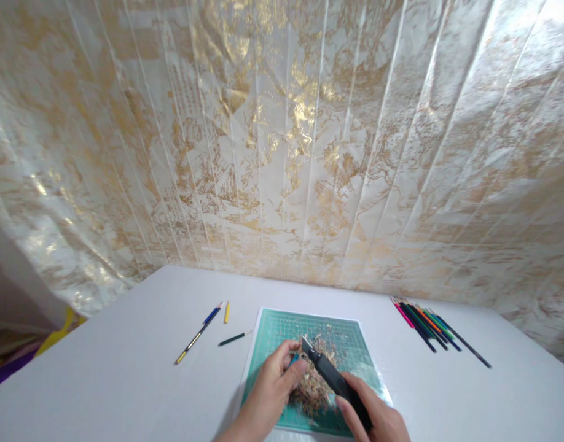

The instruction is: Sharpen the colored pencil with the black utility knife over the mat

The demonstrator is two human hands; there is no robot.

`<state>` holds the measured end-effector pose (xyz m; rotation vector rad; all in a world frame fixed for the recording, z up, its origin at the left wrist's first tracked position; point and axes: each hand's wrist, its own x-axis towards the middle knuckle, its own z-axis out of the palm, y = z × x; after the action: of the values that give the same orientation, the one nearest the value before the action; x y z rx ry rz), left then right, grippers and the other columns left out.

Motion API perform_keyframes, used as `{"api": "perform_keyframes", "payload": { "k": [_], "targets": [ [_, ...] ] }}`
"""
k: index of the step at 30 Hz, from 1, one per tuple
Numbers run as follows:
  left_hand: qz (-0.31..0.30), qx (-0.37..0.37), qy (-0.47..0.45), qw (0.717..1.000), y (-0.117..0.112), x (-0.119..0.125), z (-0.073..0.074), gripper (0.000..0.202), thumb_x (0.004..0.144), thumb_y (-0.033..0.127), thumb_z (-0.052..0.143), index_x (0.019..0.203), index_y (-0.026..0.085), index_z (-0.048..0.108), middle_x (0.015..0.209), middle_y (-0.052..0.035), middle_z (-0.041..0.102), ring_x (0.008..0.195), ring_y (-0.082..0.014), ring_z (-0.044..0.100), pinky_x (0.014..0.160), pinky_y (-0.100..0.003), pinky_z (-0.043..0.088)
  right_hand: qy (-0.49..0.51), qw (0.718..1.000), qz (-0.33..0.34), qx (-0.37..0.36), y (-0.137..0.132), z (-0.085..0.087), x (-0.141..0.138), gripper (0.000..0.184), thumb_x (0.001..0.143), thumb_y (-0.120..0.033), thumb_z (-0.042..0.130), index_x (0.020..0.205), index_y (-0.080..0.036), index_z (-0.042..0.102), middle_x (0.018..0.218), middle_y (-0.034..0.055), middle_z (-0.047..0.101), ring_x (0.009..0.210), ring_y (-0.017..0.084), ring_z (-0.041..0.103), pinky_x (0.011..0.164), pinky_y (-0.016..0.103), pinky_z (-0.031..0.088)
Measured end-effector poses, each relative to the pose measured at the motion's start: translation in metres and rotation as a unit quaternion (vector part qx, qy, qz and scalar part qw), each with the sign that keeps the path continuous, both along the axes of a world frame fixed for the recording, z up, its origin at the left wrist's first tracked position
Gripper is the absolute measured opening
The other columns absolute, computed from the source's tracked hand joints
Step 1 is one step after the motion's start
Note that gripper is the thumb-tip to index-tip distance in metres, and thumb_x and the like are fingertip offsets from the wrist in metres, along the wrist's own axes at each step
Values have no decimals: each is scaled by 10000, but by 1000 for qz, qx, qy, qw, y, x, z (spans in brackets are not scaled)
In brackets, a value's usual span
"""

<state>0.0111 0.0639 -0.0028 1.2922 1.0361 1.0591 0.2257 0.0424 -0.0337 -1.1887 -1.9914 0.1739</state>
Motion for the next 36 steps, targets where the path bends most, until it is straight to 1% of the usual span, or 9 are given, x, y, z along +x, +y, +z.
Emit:
{"api": "perform_keyframes", "payload": {
  "k": [3,6,9,12,15,20,24,29,36],
  "targets": [
    [2,18,31,999,3,-2,4,343,926,465,431,1067,171,539,591,77,471,514,-125,402,502,-236,318,10,1000,0,-12,5,4,7,203,968,-387,479,1158,-327,516,925,-32,783,742,138,767,633,157,568],
    [28,65,74,995,7,-3,13,254,921,390,476,982,180,604,807,-26,635,802,-189,576,759,-290,412,20,999,10,-24,9,6,11,206,955,-332,511,1160,-323,529,952,-44,783,798,131,764,677,145,560],
    [55,107,105,987,12,0,25,190,897,337,524,885,190,645,996,-74,633,1042,-238,548,942,-323,353,35,999,12,-32,10,6,13,208,965,-319,489,1167,-314,539,988,-38,777,851,125,756,721,143,551],
    [56,113,111,986,17,6,31,210,903,342,508,860,194,650,942,-55,629,957,-230,587,894,-319,395,47,998,14,-35,11,5,13,217,974,-316,458,1174,-294,541,1034,-11,767,878,130,749,738,152,549],
    [37,85,99,991,18,12,27,295,926,409,454,920,193,655,783,-18,642,741,-210,622,742,-317,462,50,998,23,-34,9,6,12,229,955,-318,485,1177,-283,531,1016,-1,768,874,143,751,736,167,556],
    [7,50,63,997,12,10,9,425,920,430,484,1234,169,606,1271,-115,653,1244,-268,526,1084,-383,336,30,998,39,-28,6,10,7,237,903,-295,577,1132,-322,524,906,-64,770,722,113,753,650,139,554],
    [-59,31,16,998,10,4,4,561,879,433,556,1369,164,514,1460,-110,518,1361,-266,428,1155,-389,268,11,998,52,-24,5,13,6,294,886,-271,594,1149,-353,490,891,-93,763,684,90,745,623,117,543],
    [-79,20,1,997,10,3,8,643,854,498,584,1367,117,522,1438,-150,534,1369,-309,412,1153,-438,270,-12,998,55,-35,5,15,7,285,880,-258,603,1125,-356,495,859,-100,751,660,79,733,612,107,535],
    [-62,32,5,998,9,4,9,545,863,502,580,1294,170,605,1371,-112,607,1320,-302,469,1148,-443,265,-24,998,57,-32,6,12,8,295,887,-258,583,1148,-348,480,896,-76,758,683,85,737,619,118,538]
  ]
}}
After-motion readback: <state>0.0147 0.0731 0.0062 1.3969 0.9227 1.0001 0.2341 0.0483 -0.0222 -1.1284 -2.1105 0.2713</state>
